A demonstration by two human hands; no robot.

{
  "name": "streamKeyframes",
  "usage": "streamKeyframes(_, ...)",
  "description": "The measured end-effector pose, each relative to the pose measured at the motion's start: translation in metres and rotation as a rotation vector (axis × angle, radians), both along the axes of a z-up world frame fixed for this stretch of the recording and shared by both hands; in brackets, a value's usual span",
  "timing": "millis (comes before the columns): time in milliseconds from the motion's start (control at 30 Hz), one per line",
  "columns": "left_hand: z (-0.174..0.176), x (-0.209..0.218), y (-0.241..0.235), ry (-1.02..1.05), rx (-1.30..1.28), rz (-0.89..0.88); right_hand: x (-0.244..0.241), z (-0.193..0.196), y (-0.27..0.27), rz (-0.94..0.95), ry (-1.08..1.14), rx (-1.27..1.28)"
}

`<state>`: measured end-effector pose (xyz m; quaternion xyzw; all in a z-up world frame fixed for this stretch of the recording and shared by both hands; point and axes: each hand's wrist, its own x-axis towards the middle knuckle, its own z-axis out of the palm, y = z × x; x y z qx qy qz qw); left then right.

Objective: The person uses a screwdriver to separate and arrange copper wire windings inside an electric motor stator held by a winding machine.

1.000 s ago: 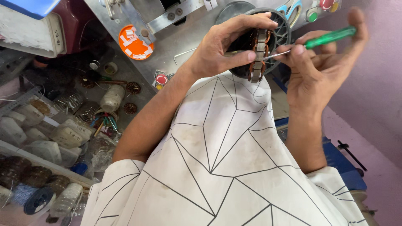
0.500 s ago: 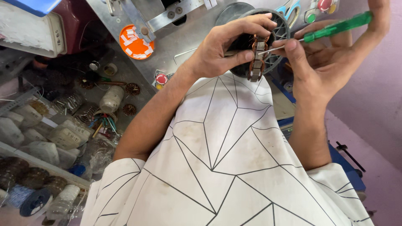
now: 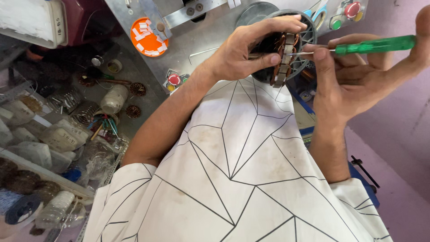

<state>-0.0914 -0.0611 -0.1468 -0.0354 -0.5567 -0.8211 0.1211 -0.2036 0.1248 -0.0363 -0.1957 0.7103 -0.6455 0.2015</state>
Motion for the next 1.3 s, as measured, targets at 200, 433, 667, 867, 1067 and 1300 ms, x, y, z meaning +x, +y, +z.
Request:
streamKeyframes(200, -0.007, -0.003, 0.001, 0.043, -0.057, 0.028, -0.006, -0.001, 0.000, 0.049, -0.050, 0.034)
streamKeyframes(433, -0.006, -0.002, 0.001, 0.048, -0.045, 0.057, -0.011, -0.005, -0.006, 0.086, -0.146, 0.065)
streamKeyframes(667, -0.003, -0.001, -0.002, 0.061, -0.108, 0.066, -0.011, -0.014, 0.016, 0.038, -0.035, 0.020)
streamKeyframes(867, 0.001, -0.001, -0.001, 0.021, -0.170, 0.086, 0.004, -0.015, 0.019, 0.199, 0.618, -0.018)
streamKeyframes(1067, 0.006, -0.003, 0.001, 0.006, -0.176, 0.083, 0.019, -0.013, 0.010, 0.447, 1.011, -0.049)
streamKeyframes(1300, 0.012, -0.005, 0.001, 0.038, -0.192, 0.053, 0.026, -0.017, 0.012, 0.302, 1.032, -0.075)
